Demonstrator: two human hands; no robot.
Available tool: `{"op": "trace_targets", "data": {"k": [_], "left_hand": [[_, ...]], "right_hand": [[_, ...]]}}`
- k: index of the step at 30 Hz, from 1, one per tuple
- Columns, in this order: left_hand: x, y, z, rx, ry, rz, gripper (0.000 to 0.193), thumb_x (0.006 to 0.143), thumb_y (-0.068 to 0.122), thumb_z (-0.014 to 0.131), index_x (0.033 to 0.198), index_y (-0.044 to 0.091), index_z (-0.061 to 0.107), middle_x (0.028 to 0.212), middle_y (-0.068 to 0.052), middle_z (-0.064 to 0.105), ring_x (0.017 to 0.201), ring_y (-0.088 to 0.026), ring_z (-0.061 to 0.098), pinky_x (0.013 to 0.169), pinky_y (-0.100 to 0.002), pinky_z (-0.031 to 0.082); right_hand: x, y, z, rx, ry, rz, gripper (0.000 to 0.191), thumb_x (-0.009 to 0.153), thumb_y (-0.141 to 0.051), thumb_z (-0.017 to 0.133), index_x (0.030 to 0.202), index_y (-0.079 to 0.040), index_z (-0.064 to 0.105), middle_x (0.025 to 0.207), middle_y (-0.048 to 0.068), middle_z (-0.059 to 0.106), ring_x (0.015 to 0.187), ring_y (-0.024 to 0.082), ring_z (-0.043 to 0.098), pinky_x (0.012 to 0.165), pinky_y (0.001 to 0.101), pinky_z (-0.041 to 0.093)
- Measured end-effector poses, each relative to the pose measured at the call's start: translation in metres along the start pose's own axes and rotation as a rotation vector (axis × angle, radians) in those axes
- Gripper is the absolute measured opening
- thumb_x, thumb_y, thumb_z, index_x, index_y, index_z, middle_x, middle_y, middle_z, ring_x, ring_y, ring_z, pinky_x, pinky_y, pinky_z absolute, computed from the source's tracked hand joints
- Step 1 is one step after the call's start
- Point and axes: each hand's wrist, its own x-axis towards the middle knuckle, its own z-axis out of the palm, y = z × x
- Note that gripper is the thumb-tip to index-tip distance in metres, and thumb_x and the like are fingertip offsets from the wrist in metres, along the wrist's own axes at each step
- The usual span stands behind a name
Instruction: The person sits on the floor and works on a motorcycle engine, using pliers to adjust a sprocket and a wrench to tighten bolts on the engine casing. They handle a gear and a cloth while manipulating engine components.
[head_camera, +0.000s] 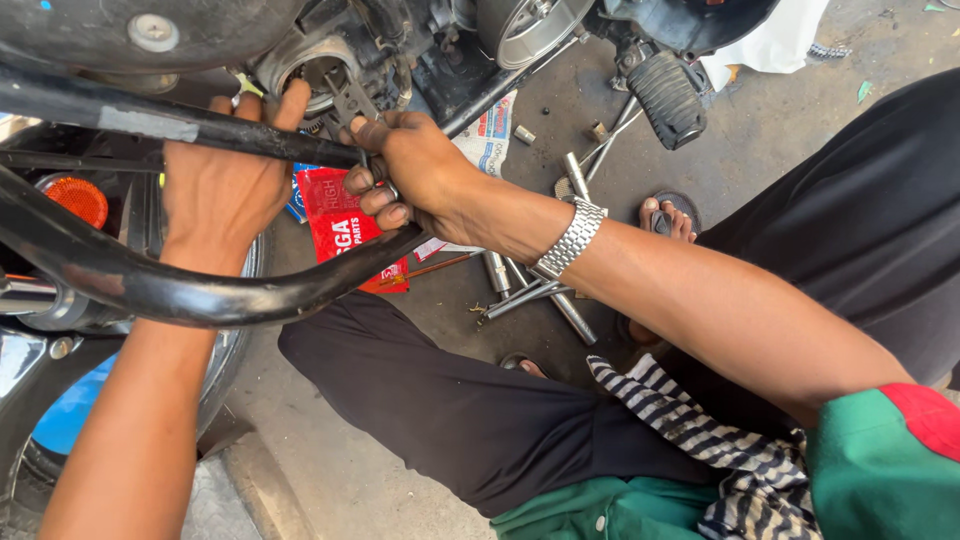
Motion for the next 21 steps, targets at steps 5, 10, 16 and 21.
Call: {"op": "trace_targets", "data": {"k": [5, 10, 16, 21], "left_hand": [[-0.001, 0.004, 0.006, -0.066, 0.020, -0.020, 0.050, 0.093, 0.025, 0.073, 0.141, 0.024, 0.059, 0.089, -0.002, 0.063, 0.086, -0.020, 0.065, 0.062, -0.040, 0.048], [-0.003, 0.006, 0.002, -0.068, 0.012, -0.054, 0.059, 0.091, 0.026, 0.076, 0.147, 0.028, 0.058, 0.089, 0.000, 0.062, 0.088, -0.020, 0.066, 0.059, -0.039, 0.048], [-0.005, 0.010, 0.002, -0.174, 0.029, -0.097, 0.065, 0.087, 0.021, 0.078, 0.149, 0.025, 0.058, 0.088, -0.002, 0.062, 0.089, -0.023, 0.067, 0.064, -0.043, 0.050], [-0.005, 0.015, 0.003, -0.324, 0.016, -0.141, 0.069, 0.085, 0.020, 0.082, 0.150, 0.022, 0.057, 0.092, -0.004, 0.066, 0.086, -0.028, 0.066, 0.072, -0.046, 0.051]], "right_hand": [[-0.002, -0.001, -0.001, 0.016, -0.010, -0.004, 0.021, 0.107, -0.026, 0.043, 0.107, -0.005, 0.047, 0.068, 0.004, 0.046, 0.050, 0.010, 0.039, 0.038, 0.0255, 0.028], [-0.003, -0.002, 0.002, -0.015, 0.006, -0.003, 0.020, 0.106, -0.026, 0.042, 0.107, -0.007, 0.048, 0.067, 0.004, 0.046, 0.049, 0.010, 0.039, 0.037, 0.0245, 0.028], [-0.001, -0.006, 0.002, 0.026, -0.022, 0.030, 0.020, 0.107, -0.024, 0.041, 0.107, -0.005, 0.047, 0.069, 0.005, 0.047, 0.051, 0.010, 0.039, 0.039, 0.0251, 0.027], [-0.001, -0.009, 0.001, 0.006, -0.030, 0.030, 0.022, 0.107, -0.025, 0.039, 0.106, -0.005, 0.047, 0.068, 0.004, 0.047, 0.051, 0.010, 0.038, 0.039, 0.0252, 0.027]]}}
